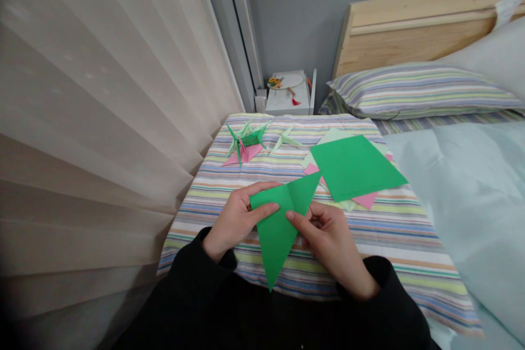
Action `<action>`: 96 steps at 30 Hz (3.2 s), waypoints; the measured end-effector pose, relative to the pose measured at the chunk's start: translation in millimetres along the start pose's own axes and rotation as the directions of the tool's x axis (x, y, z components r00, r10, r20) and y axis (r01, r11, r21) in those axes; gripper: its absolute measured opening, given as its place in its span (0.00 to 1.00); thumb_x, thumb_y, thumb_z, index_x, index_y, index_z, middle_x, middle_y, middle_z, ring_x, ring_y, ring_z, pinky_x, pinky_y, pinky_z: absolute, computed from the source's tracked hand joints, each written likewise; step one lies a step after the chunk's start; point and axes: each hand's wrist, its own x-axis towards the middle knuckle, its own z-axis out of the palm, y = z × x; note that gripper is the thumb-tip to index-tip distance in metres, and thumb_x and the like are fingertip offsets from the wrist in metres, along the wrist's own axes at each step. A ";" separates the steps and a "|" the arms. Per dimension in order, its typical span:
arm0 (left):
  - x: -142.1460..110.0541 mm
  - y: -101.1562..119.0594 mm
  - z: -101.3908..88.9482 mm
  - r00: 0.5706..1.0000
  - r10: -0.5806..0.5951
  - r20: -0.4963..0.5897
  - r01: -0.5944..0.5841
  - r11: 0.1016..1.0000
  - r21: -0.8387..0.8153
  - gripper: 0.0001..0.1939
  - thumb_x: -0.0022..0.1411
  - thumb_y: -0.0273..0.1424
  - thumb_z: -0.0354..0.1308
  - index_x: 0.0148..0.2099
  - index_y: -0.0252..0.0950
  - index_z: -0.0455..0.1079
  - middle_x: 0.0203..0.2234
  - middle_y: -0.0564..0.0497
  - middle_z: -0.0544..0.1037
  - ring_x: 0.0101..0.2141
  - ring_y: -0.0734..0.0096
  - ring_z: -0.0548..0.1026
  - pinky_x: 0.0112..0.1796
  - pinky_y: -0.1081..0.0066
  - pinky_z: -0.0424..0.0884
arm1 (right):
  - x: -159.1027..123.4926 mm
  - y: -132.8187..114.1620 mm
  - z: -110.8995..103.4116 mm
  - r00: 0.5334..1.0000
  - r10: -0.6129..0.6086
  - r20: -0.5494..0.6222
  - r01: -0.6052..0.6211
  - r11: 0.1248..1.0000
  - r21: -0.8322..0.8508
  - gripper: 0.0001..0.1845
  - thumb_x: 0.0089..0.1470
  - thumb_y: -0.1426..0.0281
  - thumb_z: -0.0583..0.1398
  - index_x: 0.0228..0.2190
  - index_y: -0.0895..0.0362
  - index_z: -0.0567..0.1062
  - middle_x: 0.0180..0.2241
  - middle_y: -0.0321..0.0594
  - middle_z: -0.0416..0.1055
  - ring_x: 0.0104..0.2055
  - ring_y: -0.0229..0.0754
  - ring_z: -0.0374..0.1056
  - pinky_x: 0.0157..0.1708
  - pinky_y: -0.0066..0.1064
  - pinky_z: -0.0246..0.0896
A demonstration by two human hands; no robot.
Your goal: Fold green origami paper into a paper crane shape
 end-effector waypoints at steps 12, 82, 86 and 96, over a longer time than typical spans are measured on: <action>-2.9 2.6 1.3 0.997 -0.072 -0.010 0.070 0.989 -0.129 0.29 0.58 0.37 0.69 0.59 0.36 0.68 0.17 0.59 0.71 0.17 0.79 0.64 0.21 0.78 0.57 | -2.4 -5.4 5.6 0.977 0.063 -0.202 -0.038 0.992 0.122 0.24 0.44 0.53 0.73 0.21 0.56 0.70 0.11 0.28 0.59 0.13 0.29 0.51 0.14 0.23 0.43; 0.4 -13.8 3.3 0.995 -0.085 -0.045 0.051 0.863 -0.502 0.25 0.52 0.45 0.71 0.44 0.31 0.75 0.35 0.42 0.84 0.34 0.57 0.83 0.34 0.62 0.79 | 21.8 -9.6 21.7 0.953 -0.111 -0.281 0.211 0.910 0.357 0.22 0.46 0.62 0.72 0.45 0.49 0.79 0.51 0.41 0.80 0.54 0.54 0.75 0.45 0.46 0.77; -5.6 1.7 -6.8 0.992 -0.113 -0.047 0.078 0.879 -0.470 0.25 0.50 0.48 0.72 0.39 0.31 0.75 0.29 0.44 0.83 0.30 0.60 0.82 0.32 0.64 0.79 | 11.2 -33.2 1.0 0.996 -0.071 -0.061 0.089 0.914 0.395 0.15 0.51 0.59 0.70 0.39 0.52 0.81 0.46 0.44 0.82 0.46 0.54 0.79 0.37 0.42 0.79; 53.9 31.1 -35.9 0.996 -0.072 0.054 0.076 0.995 -0.065 0.19 0.54 0.45 0.70 0.33 0.32 0.75 0.25 0.49 0.81 0.28 0.62 0.80 0.31 0.65 0.77 | 71.0 -76.8 -55.6 0.970 -0.176 0.170 0.207 0.960 -0.189 0.16 0.48 0.58 0.70 0.34 0.56 0.84 0.36 0.42 0.83 0.35 0.49 0.78 0.36 0.39 0.75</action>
